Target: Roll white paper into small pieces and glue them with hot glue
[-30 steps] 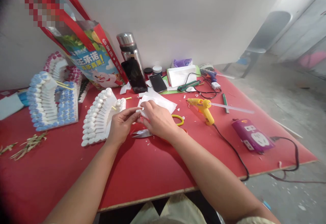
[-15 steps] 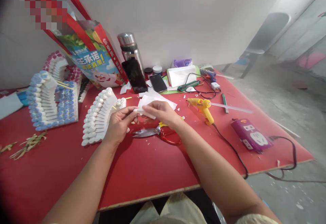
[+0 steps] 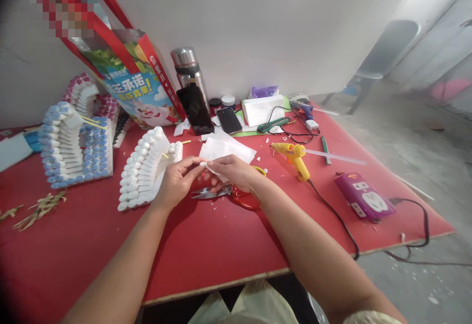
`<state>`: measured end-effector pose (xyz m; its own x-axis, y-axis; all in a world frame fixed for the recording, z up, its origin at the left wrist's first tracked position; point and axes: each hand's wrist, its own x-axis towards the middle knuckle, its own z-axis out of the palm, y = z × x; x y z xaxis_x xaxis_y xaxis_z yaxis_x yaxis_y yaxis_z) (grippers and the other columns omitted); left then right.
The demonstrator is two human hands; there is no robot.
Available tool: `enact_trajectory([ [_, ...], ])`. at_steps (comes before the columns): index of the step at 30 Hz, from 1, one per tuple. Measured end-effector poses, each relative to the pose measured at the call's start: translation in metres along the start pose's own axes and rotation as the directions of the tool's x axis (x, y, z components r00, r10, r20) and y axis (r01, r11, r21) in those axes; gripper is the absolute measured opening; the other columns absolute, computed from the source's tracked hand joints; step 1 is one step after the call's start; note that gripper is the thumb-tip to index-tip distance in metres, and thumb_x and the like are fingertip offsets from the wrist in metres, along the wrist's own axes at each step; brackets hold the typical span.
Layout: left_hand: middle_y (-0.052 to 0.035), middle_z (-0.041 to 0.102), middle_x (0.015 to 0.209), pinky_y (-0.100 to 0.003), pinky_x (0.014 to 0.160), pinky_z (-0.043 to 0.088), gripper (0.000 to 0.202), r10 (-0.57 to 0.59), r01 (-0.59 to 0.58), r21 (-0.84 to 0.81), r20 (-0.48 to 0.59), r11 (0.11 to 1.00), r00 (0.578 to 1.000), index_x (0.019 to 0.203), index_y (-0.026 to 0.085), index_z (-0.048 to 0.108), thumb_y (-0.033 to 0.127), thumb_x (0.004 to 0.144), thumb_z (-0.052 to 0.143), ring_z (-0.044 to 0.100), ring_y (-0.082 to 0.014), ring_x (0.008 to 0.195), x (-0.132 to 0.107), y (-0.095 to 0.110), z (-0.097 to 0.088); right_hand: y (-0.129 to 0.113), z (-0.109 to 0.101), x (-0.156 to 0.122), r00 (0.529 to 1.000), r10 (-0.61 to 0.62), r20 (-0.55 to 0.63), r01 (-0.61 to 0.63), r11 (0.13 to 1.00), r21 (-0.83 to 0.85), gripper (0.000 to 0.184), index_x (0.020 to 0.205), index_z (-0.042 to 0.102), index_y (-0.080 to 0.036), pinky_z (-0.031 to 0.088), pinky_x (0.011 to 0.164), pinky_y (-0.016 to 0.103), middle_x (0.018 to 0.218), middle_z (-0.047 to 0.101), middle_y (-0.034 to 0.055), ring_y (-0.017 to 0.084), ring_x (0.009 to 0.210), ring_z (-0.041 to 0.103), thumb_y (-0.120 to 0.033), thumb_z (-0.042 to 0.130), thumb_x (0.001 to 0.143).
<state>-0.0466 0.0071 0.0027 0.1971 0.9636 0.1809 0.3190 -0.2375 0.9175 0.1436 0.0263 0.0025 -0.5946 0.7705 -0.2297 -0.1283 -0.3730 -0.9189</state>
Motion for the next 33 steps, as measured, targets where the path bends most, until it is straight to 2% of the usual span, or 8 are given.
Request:
enact_trajectory([
  [6, -0.0021, 0.065, 0.078, -0.026, 0.07, 0.046, 0.022, -0.005, 0.005, 0.016, 0.002, 1.0, 1.0, 0.099, 0.018, 0.072, 0.035, 0.091, 0.061, 0.057, -0.0142, 0.069, 0.0, 0.001, 0.001, 0.0, 0.0, 0.001, 0.998, -0.062, 0.027, 0.063, 0.997, -0.037, 0.037, 0.081, 0.069, -0.015, 0.053, 0.062, 0.029, 0.059, 0.037, -0.0068, 0.007, 0.053, 0.034, -0.052, 0.07, 0.082],
  [10, 0.0006, 0.059, 0.067, -0.025, 0.065, 0.045, 0.024, -0.048, 0.048, -0.018, -0.002, 0.999, 0.999, 0.104, 0.017, 0.073, 0.035, 0.09, 0.063, 0.054, -0.0132, 0.063, 0.0, 0.0, 0.0, -0.005, 0.002, -0.003, 0.992, -0.118, 0.031, 0.122, 0.966, -0.23, 0.035, 0.09, 0.071, -0.015, 0.048, 0.06, 0.026, 0.06, 0.039, -0.006, 0.008, 0.055, 0.038, -0.049, 0.065, 0.086],
  [13, 0.0019, 0.056, 0.061, -0.025, 0.061, 0.044, 0.026, -0.086, 0.085, -0.06, -0.01, 0.995, 0.996, 0.106, 0.017, 0.074, 0.036, 0.09, 0.064, 0.053, -0.0129, 0.059, 0.0, -0.002, 0.0, -0.007, 0.004, -0.004, 0.979, -0.203, -0.023, 0.169, 0.868, -0.467, 0.034, 0.089, 0.072, -0.015, 0.037, 0.052, 0.022, 0.062, 0.048, -0.0038, 0.008, 0.054, 0.04, -0.047, 0.059, 0.09],
  [17, 0.002, 0.056, 0.06, -0.024, 0.06, 0.043, 0.027, -0.105, 0.102, -0.122, -0.013, 0.987, 0.994, 0.105, 0.017, 0.074, 0.036, 0.089, 0.066, 0.052, -0.0122, 0.058, 0.002, -0.004, 0.001, -0.005, 0.005, -0.004, 0.952, -0.298, -0.065, 0.186, 0.735, -0.652, 0.037, 0.088, 0.075, -0.016, 0.025, 0.048, 0.023, 0.056, 0.043, -0.0047, 0.008, 0.051, 0.03, -0.044, 0.051, 0.095],
  [22, 0.0021, 0.059, 0.061, -0.024, 0.063, 0.046, 0.026, -0.142, 0.134, -0.264, -0.013, 0.955, 0.99, 0.104, 0.016, 0.074, 0.034, 0.085, 0.071, 0.054, -0.0109, 0.056, 0.003, -0.006, 0.002, 0.001, 0.006, 0.0, 0.896, -0.408, -0.174, 0.148, 0.644, -0.75, 0.03, 0.089, 0.072, -0.016, 0.027, 0.051, 0.023, 0.061, 0.052, -0.0031, 0.009, 0.054, 0.038, -0.04, 0.055, 0.093],
  [28, 0.0009, 0.064, 0.063, -0.023, 0.065, 0.049, 0.025, -0.175, 0.16, -0.252, -0.04, 0.954, 0.984, 0.098, 0.016, 0.075, 0.036, 0.083, 0.073, 0.058, -0.0108, 0.057, 0.002, -0.005, 0.009, 0.008, 0.013, 0.003, 0.8, -0.539, -0.263, 0.049, 0.496, -0.867, 0.022, 0.068, 0.061, -0.018, 0.025, 0.053, 0.025, 0.055, 0.046, -0.0033, 0.011, 0.053, 0.039, -0.03, 0.057, 0.086],
  [30, 0.0003, 0.066, 0.063, -0.024, 0.065, 0.05, 0.026, -0.172, 0.151, -0.237, -0.068, 0.96, 0.983, 0.096, 0.016, 0.075, 0.038, 0.081, 0.075, 0.06, -0.0118, 0.058, 0.002, -0.003, 0.011, 0.009, 0.015, 0.001, 0.776, -0.575, -0.258, 0.038, 0.452, -0.891, 0.023, 0.065, 0.056, -0.018, 0.025, 0.054, 0.025, 0.055, 0.045, -0.003, 0.011, 0.053, 0.038, -0.028, 0.055, 0.086],
  [33, -0.0014, 0.07, 0.067, -0.025, 0.066, 0.053, 0.025, -0.171, 0.141, -0.255, -0.1, 0.957, 0.98, 0.092, 0.016, 0.076, 0.036, 0.076, 0.079, 0.064, -0.0133, 0.061, 0.001, -0.002, 0.011, 0.009, 0.017, -0.001, 0.776, -0.613, -0.149, 0.122, 0.377, -0.918, 0.021, 0.069, 0.055, -0.017, 0.025, 0.055, 0.025, 0.058, 0.046, -0.0026, 0.01, 0.055, 0.04, -0.023, 0.051, 0.089],
])
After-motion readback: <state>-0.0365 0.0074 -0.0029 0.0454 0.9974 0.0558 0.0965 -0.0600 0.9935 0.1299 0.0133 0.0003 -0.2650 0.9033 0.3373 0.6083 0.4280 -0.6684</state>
